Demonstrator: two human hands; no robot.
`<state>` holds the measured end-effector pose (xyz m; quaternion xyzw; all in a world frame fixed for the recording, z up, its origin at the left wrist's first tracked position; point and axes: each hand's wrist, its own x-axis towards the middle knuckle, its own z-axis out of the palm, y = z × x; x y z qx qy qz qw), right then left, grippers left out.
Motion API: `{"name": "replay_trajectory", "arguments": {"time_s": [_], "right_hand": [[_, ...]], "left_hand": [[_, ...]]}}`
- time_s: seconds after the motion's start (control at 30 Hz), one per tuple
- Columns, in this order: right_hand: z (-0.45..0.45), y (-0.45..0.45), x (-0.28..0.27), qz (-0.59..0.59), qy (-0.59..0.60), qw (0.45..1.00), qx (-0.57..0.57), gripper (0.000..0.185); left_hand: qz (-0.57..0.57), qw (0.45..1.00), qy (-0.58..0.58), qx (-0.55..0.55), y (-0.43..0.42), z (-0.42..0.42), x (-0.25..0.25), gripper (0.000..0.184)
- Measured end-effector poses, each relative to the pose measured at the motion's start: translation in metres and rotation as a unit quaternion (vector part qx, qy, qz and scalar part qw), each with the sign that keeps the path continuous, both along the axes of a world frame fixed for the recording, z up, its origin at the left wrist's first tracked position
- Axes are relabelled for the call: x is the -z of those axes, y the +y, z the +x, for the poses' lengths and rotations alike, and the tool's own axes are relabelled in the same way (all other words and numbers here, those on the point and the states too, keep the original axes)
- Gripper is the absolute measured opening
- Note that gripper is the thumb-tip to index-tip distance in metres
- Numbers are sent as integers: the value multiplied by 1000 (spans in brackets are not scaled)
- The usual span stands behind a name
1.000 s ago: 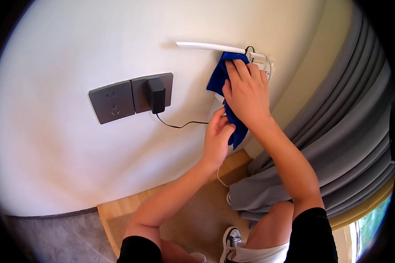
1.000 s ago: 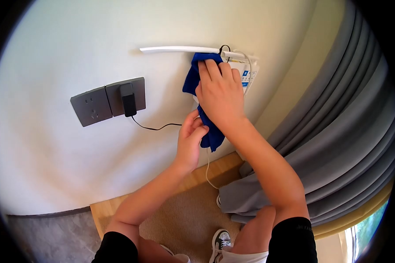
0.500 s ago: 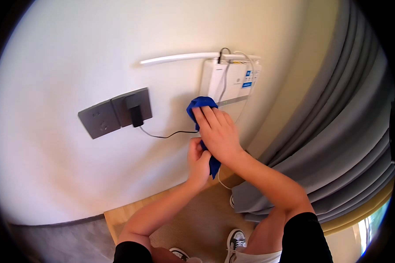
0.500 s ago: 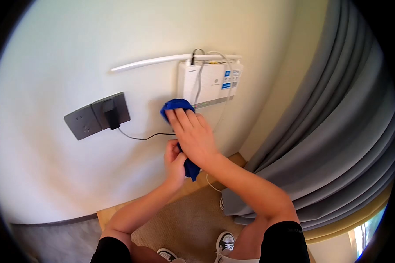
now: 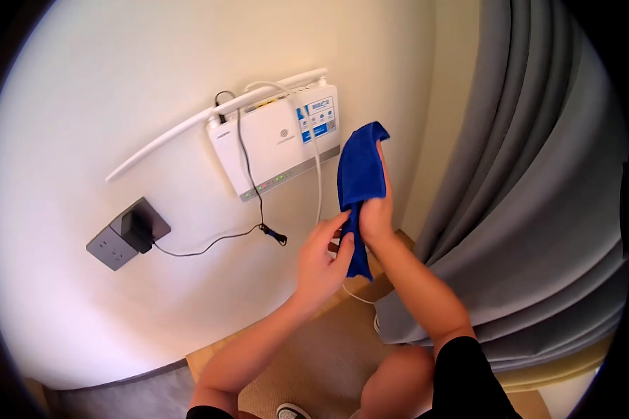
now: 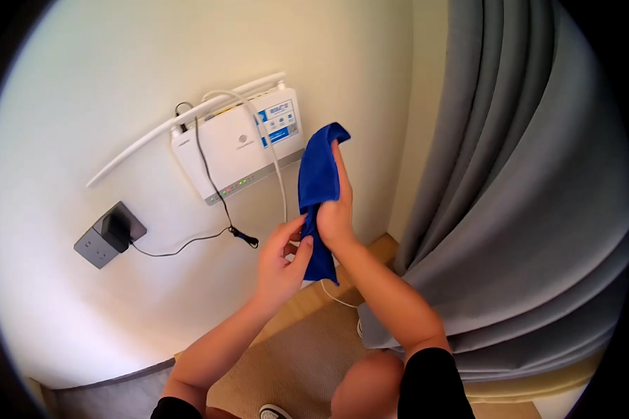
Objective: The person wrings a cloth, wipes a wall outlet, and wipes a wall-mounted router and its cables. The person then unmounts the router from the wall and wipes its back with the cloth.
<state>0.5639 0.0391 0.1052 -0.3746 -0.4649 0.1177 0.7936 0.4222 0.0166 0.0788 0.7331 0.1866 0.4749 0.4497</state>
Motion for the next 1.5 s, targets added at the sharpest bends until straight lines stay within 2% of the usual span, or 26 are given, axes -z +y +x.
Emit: {"name": "replay_trajectory", "arguments": {"time_s": [0.07, 0.1, 0.13, 0.2, 0.23, 0.33, 0.37, 0.4, 0.43, 0.47, 0.53, 0.6, 0.67, 0.77, 0.9, 0.97, 1.07, 1.2, 1.23, 1.27, 1.33, 1.4, 1.47, 1.5], "right_hand": [[24, 20, -8, 44, 94, 989, -102, 55], [31, 30, -16, 37, 147, 981, -125, 51], [39, 38, -22, 42, 152, 979, -129, 51], [51, 50, -35, 46, 254, 931, -259, 45], [54, 53, -41, 60, 264, 919, -286, 39], [66, 77, -46, 48, 236, 922, -302, 40], [68, 83, -52, 75, 173, 934, -303, 41], [67, 84, -63, 101, 111, 942, -300, 42], [70, 78, -74, 4, 70, 961, -267, 44], [68, 76, -82, 6, 71, 960, -271, 44], [62, 78, -93, 33, -115, 990, -70, 45], [57, 78, -102, 58, -123, 990, -31, 43], [53, 74, -108, 50, -153, 985, 55, 36], [50, 74, -111, 29, -137, 988, 57, 34], [55, 75, -97, 12, -140, 989, 53, 32], [57, 74, -80, -17, -141, 988, 62, 30], [57, 74, -43, -22, -144, 987, 64, 30], [56, 65, 0, -56, -130, 989, 41, 34], [55, 63, 6, -94, -123, 988, 13, 35], [54, 65, 8, -94, -122, 988, 15, 35], [51, 71, 9, 18, -139, 986, 91, 34], [55, 72, -5, 10, -136, 988, 74, 35], [57, 75, -25, 2, -136, 989, 53, 35], [58, 79, -37, 17, -141, 988, 57, 35]], "left_hand": [[11, 999, 12, -29, 3, 22, -13, 38], [16, 999, 8, -49, 6, 33, -17, 39], [20, 997, 4, -69, 9, 42, -21, 40], [48, 995, -10, -88, 15, 59, -26, 41], [72, 992, -30, -104, 18, 66, -28, 41], [89, 989, -8, -121, 24, 75, -28, 42], [90, 988, -7, -125, 24, 78, -28, 42], [97, 986, -14, -133, 25, 81, -27, 42], [105, 984, -21, -140, 26, 83, -26, 41], [107, 984, -19, -144, 27, 85, -26, 41], [85, 984, -25, -154, 29, 88, -26, 41], [79, 983, -39, -162, 31, 91, -22, 41], [70, 982, -50, -170, 32, 95, -18, 41], [41, 983, -93, -154, 34, 98, -17, 39], [38, 982, -65, -172, 37, 97, -17, 33], [-11, 985, -36, -167, 37, 93, -11, 25], [-41, 982, 17, -185, 34, 86, 6, 25], [-20, 981, 63, -184, 28, 75, 39, 26], [-16, 981, 65, -181, 26, 73, 45, 26], [-12, 982, 67, -176, 24, 72, 46, 27], [-39, 983, 59, -168, 21, 71, 42, 28], [-65, 983, 48, -165, 19, 70, 34, 29], [19, 984, 35, -172, 18, 73, 22, 34], [19, 984, 35, -175, 18, 75, 14, 34]]}}
